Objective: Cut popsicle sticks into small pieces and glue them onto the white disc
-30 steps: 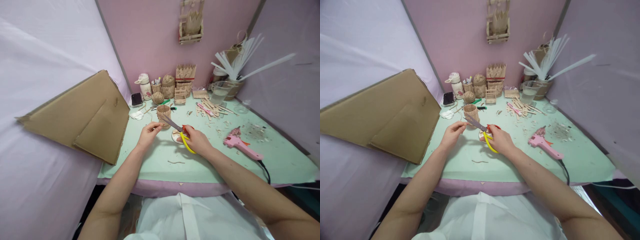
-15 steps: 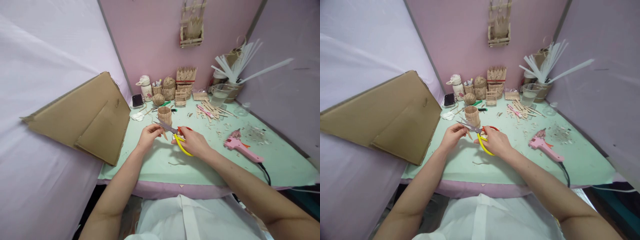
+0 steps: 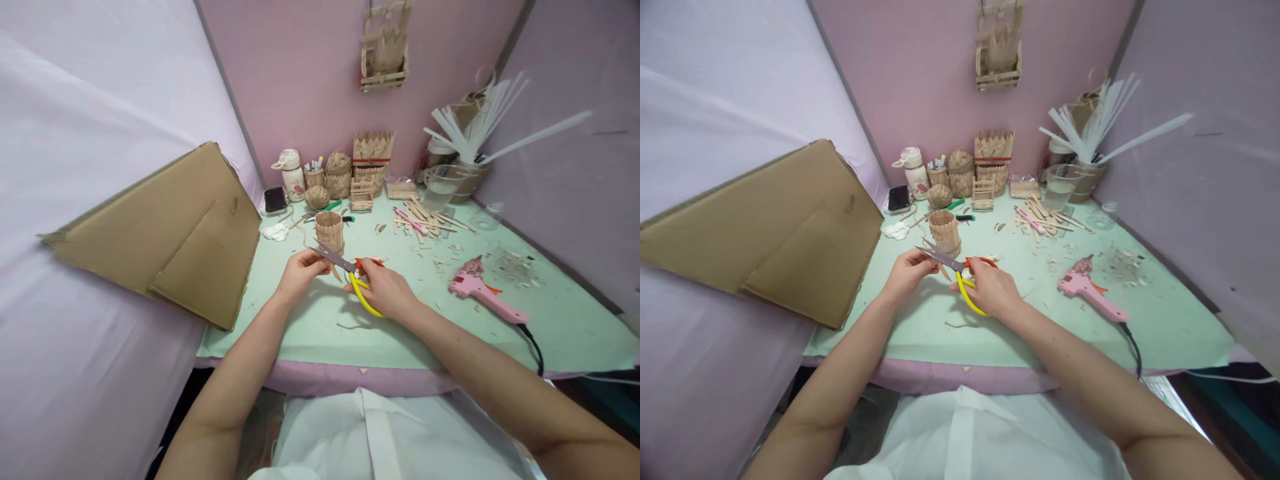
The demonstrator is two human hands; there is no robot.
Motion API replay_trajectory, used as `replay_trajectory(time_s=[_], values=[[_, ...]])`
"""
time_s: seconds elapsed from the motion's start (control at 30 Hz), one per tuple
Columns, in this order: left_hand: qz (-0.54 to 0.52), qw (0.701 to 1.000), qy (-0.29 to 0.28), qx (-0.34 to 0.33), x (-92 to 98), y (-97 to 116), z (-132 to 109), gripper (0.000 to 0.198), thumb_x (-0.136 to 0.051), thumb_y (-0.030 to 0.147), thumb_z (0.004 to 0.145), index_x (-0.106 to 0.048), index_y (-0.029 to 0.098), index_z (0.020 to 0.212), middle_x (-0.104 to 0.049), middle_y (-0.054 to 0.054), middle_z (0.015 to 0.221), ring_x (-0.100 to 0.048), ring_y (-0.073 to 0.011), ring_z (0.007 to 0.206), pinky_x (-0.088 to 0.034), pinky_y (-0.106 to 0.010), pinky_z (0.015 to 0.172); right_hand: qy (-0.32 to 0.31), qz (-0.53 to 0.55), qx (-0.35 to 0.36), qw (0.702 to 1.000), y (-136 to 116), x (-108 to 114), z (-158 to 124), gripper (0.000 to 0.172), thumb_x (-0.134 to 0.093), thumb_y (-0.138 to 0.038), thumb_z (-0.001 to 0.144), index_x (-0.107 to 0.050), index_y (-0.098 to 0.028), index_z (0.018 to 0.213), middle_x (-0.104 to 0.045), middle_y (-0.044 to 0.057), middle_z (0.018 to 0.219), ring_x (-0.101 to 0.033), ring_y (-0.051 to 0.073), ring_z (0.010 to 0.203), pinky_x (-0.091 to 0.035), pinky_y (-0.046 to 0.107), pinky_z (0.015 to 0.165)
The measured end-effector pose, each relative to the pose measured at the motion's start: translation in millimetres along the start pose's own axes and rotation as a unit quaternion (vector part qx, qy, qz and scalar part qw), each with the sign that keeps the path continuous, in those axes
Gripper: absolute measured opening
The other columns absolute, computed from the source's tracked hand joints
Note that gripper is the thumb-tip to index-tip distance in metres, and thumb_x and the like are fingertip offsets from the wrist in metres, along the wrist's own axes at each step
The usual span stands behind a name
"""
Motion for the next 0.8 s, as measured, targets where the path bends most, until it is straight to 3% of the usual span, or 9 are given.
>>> replay_trajectory(time_s=[0.27, 0.8], values=[[0.017, 1.0, -0.009, -0.001, -1.7, 1.9, -2.3, 0.017, -0.067, 0.029, 0.067, -0.068, 0.017, 0.079, -0.068, -0.002, 0.075, -0.06, -0.0131, 0.069, -0.049, -0.027, 0.067, -0.004, -0.004, 0.003, 1.0, 2.1, -2.8, -1.6, 0.037, -0.045, -0.056, 0.082, -0.048, -0.024, 0.1, -0.066, 0.003, 0.086, -0.06, 0.02, 0.071, -0.025, 0.024, 0.049], [-0.018, 0.999, -0.028, 0.026, -2.0, 1.2, -2.6, 0.019, -0.071, 0.03, 0.064, -0.067, 0.015, 0.075, -0.067, -0.003, 0.073, -0.06, -0.0137, 0.069, -0.049, -0.03, 0.07, -0.014, -0.009, 0.012, 1.0, 6.5, -4.2, -1.5, 0.021, -0.046, -0.042, 0.085, -0.047, -0.023, 0.092, -0.067, 0.003, 0.082, -0.061, 0.02, 0.069, -0.026, 0.024, 0.051]])
Point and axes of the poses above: each hand's wrist, its own z-axis towards the middle knuckle, its own x-axis out of the back of the hand, y = z × x, the point moved 2 cm from there along z, towards the middle knuckle
